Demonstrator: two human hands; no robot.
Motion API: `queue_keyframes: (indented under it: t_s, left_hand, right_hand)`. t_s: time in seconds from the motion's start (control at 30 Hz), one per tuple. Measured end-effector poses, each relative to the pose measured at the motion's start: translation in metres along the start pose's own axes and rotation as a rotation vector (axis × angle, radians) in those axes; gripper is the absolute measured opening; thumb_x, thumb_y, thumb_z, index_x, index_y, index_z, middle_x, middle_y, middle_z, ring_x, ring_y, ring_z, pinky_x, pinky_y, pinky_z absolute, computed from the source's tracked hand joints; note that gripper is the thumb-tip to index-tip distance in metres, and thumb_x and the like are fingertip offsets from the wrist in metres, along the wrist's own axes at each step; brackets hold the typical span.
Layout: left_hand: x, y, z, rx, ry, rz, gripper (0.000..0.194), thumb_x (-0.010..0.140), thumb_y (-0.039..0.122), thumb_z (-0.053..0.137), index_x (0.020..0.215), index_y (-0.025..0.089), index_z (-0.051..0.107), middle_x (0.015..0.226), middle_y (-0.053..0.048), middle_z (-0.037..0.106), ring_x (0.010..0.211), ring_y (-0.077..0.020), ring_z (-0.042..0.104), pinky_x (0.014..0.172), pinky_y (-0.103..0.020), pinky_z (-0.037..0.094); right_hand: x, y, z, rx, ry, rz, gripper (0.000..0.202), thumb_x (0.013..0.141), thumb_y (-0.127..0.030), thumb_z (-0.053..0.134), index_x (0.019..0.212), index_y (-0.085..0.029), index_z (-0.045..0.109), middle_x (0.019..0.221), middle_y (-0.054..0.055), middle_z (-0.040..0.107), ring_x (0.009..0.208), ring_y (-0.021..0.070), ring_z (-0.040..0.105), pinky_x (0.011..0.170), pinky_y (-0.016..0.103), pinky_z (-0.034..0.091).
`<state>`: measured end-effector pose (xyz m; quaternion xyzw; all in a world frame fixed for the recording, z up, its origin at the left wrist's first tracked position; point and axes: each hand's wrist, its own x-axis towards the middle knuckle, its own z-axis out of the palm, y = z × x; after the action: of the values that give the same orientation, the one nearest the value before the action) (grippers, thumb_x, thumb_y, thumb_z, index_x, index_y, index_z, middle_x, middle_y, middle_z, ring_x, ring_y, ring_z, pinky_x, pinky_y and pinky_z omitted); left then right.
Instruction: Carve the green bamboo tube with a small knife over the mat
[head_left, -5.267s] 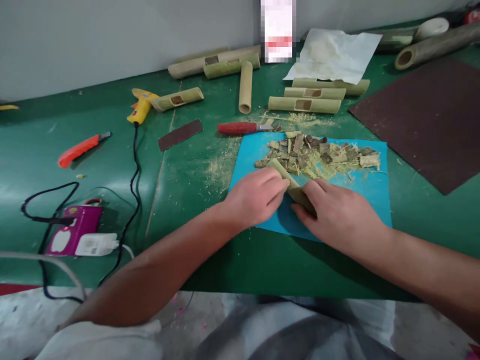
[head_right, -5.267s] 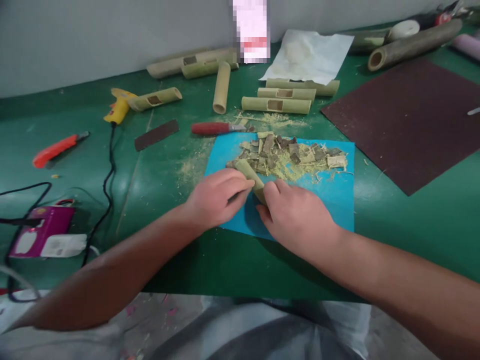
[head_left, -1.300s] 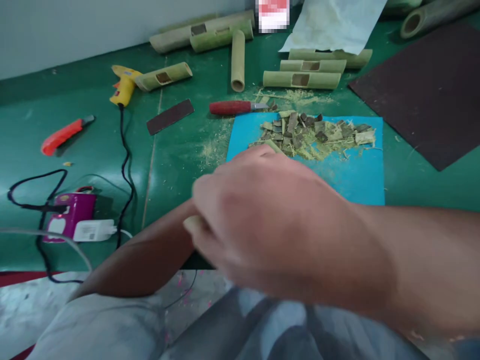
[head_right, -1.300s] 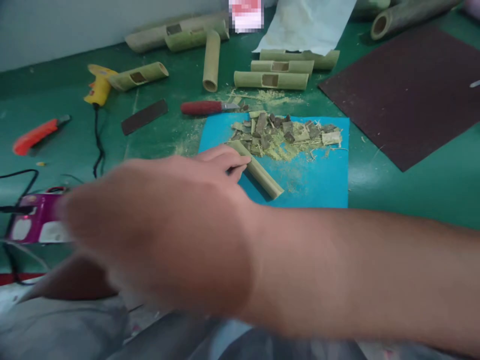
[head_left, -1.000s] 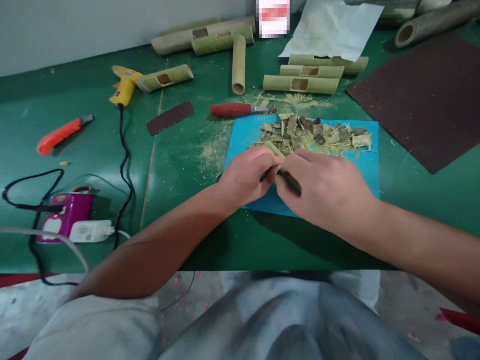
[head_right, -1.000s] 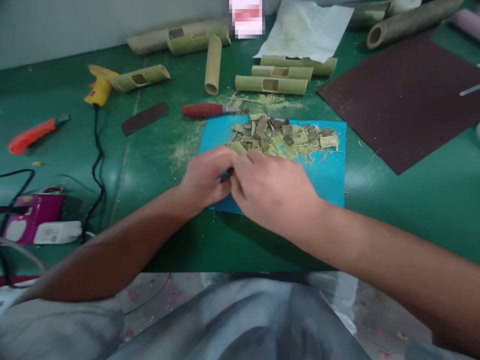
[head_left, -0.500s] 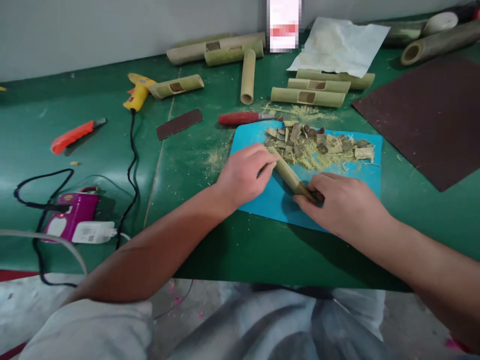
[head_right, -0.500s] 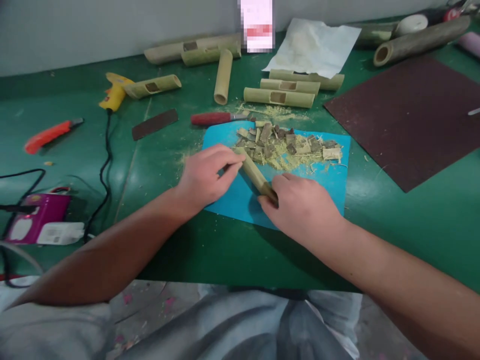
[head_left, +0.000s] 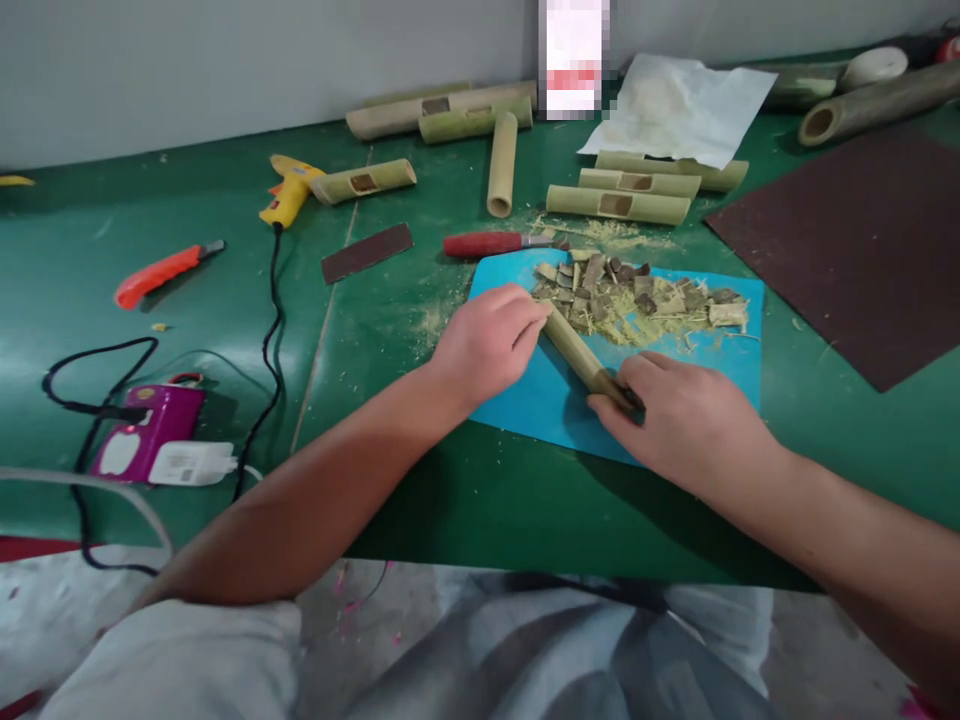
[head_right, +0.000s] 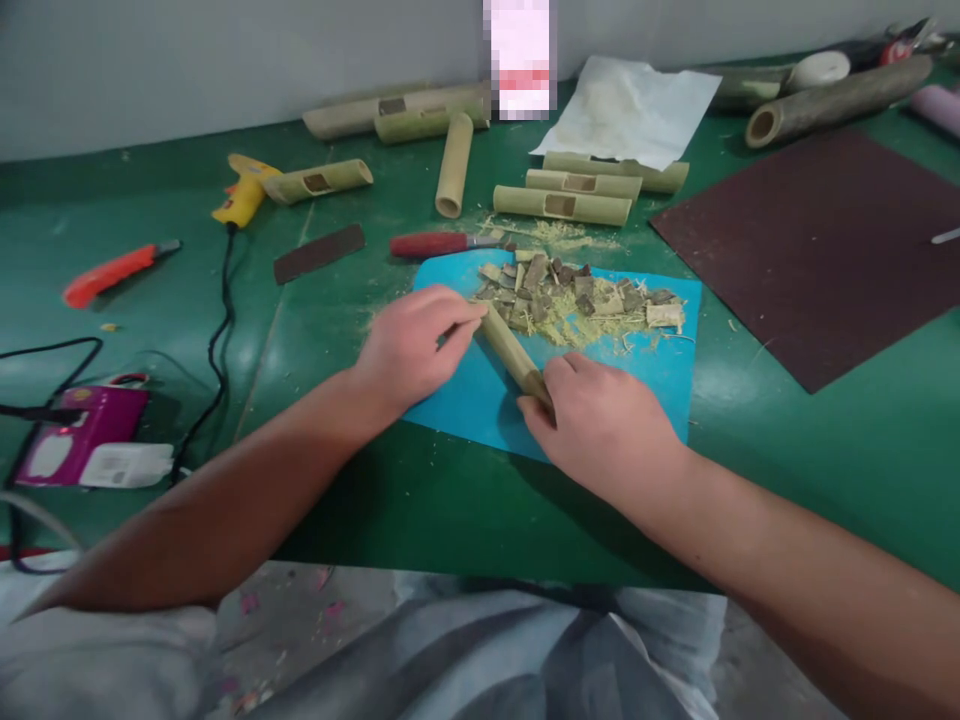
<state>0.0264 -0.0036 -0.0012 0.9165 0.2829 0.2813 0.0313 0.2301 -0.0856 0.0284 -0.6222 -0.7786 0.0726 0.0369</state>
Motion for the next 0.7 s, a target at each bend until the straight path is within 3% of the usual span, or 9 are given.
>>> queue_keyframes:
  t_s: [0.13,0.23,0.37,0.47,0.6,0.7]
  left_hand:
    - [0.0022,-0.0035,-0.0007,-0.018,-0.061,0.085,0.028,0.102,0.018,0.042,0.1,0.012,0.069,0.088,-0.009,0.071,0.083,-0.0189,0.066,0.073,-0.03,0.055]
    - [0.0022,-0.0023,-0.0015,0.016,0.035,0.009,0.028,0.103,0.021,0.043,0.098,0.012,0.069,0.088,-0.01,0.07,0.081,-0.0181,0.065,0.074,-0.03,0.055]
    - [0.0007,0.003,-0.0005,-0.011,-0.083,0.094,0.034,0.106,0.024,0.037,0.1,0.015,0.069,0.087,-0.008,0.07,0.08,-0.0169,0.065,0.073,-0.028,0.054]
    - [0.0011,0.0019,-0.0001,0.022,0.004,0.028,0.031,0.105,0.023,0.04,0.099,0.013,0.069,0.086,-0.008,0.069,0.082,-0.018,0.065,0.074,-0.03,0.054]
    - [0.0018,-0.0013,-0.0015,-0.011,-0.086,0.108,0.029,0.103,0.021,0.041,0.103,0.013,0.069,0.089,-0.009,0.07,0.082,-0.0185,0.065,0.071,-0.03,0.055]
    - [0.0021,-0.0034,-0.0021,0.003,-0.024,0.058,0.027,0.103,0.021,0.043,0.101,0.014,0.069,0.09,-0.008,0.071,0.084,-0.0181,0.066,0.073,-0.029,0.055]
  right_hand:
    - [-0.0008,-0.0005,0.0008,-0.017,0.001,-0.018,0.026,0.089,-0.039,0.055,0.073,-0.019,0.055,0.068,0.001,0.052,0.055,0.0127,0.038,0.054,0.029,0.018]
    - [-0.002,-0.0008,0.0019,-0.029,0.033,-0.034,0.026,0.09,-0.038,0.054,0.074,-0.018,0.056,0.07,0.002,0.055,0.056,0.013,0.04,0.053,0.029,0.019]
    - [-0.003,-0.0002,0.0028,-0.039,0.046,-0.064,0.025,0.09,-0.036,0.055,0.073,-0.018,0.057,0.069,0.003,0.056,0.056,0.0133,0.041,0.053,0.029,0.019]
    - [-0.0031,0.0,0.0036,-0.047,0.047,-0.051,0.025,0.091,-0.036,0.054,0.074,-0.018,0.058,0.07,0.003,0.057,0.055,0.0133,0.041,0.053,0.03,0.019]
    - [-0.0033,-0.0001,0.0047,-0.054,0.065,-0.071,0.025,0.092,-0.035,0.053,0.075,-0.017,0.059,0.07,0.004,0.057,0.055,0.0142,0.043,0.053,0.031,0.018]
    - [-0.0035,-0.0002,0.004,-0.052,0.074,-0.082,0.026,0.092,-0.035,0.052,0.075,-0.017,0.06,0.07,0.004,0.058,0.056,0.0145,0.044,0.052,0.03,0.018]
